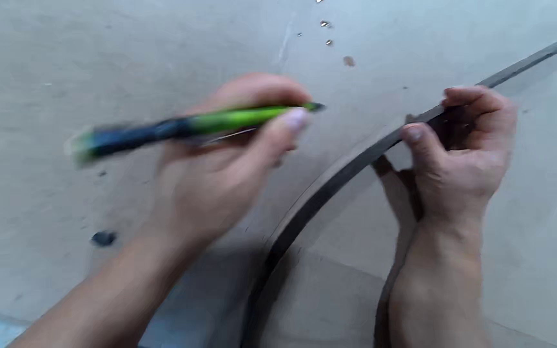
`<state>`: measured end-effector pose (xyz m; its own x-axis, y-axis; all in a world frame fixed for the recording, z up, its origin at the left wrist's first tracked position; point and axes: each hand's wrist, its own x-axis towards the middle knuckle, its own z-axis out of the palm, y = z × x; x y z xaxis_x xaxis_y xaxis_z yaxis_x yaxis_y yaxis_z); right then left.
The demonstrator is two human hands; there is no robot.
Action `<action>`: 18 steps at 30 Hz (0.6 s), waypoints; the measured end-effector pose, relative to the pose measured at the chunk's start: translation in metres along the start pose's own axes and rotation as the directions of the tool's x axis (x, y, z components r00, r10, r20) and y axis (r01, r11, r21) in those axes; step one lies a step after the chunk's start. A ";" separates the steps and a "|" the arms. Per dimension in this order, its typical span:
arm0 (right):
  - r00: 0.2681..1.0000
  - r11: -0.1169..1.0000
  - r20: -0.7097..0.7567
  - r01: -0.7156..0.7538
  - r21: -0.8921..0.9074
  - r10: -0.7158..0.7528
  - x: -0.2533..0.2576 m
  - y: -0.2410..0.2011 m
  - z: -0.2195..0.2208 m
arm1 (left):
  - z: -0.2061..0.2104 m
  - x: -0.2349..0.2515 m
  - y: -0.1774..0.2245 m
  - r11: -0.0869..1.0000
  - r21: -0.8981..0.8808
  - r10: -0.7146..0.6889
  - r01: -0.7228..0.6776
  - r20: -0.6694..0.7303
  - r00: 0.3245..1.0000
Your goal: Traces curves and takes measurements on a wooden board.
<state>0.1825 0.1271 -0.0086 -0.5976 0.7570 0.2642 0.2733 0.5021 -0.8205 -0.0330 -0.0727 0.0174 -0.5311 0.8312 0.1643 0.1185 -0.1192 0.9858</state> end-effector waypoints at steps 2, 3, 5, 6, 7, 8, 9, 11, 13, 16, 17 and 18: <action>0.998 0.999 -0.055 0.026 0.038 -0.024 0.000 0.000 0.000 | -0.044 -0.060 0.017 0.984 0.167 -0.045 0.066 -0.128 0.991; 0.994 0.999 -0.104 0.024 0.025 -0.021 0.000 0.000 0.001 | -0.061 -0.097 0.025 0.957 0.258 -0.086 0.130 -0.176 0.981; 0.979 0.999 -0.205 0.013 -0.042 -0.022 0.001 0.004 0.001 | -0.080 -0.177 0.041 0.870 0.415 -0.189 0.267 -0.220 0.957; 0.969 0.997 -0.247 0.012 -0.078 -0.031 0.002 0.006 -0.002 | -0.080 -0.212 0.050 0.829 0.471 -0.223 0.300 -0.212 0.951; 0.959 0.995 -0.279 0.011 -0.101 -0.039 0.003 0.008 -0.004 | -0.073 -0.241 0.061 0.796 0.515 -0.261 0.318 -0.181 0.948; 0.951 0.993 -0.305 0.010 -0.116 -0.046 0.003 0.007 -0.005 | -0.061 -0.263 0.072 0.781 0.535 -0.293 0.323 -0.142 0.945; 0.944 0.992 -0.326 0.014 -0.124 -0.054 0.002 0.006 -0.006 | -0.045 -0.279 0.082 0.785 0.532 -0.314 0.318 -0.101 0.944; 0.929 0.989 -0.361 0.028 -0.148 -0.080 0.002 -0.001 -0.007 | -0.005 -0.301 0.093 0.786 0.531 -0.337 0.315 -0.058 0.940; 0.914 0.979 -0.386 0.045 -0.201 -0.122 -0.003 -0.015 -0.011 | 0.034 -0.317 0.093 0.751 0.585 -0.327 0.308 -0.076 0.942; 0.907 0.962 -0.392 0.044 -0.269 -0.151 -0.015 -0.047 -0.033 | 0.076 -0.342 0.084 0.667 0.700 -0.198 0.255 -0.163 0.967; 0.910 0.956 -0.385 0.038 -0.291 -0.153 -0.020 -0.059 -0.049 | 0.084 -0.347 0.082 0.653 0.710 -0.176 0.263 -0.195 0.965; 0.917 0.949 -0.368 0.034 -0.312 -0.154 -0.027 -0.070 -0.068 | 0.091 -0.351 0.083 0.655 0.694 -0.187 0.299 -0.234 0.954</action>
<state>0.2308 0.0999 0.0759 -0.3125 0.7710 0.5550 0.4744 0.6328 -0.6120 0.2397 -0.3242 0.0379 -0.7252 0.6882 -0.0191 0.5013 0.5469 0.6705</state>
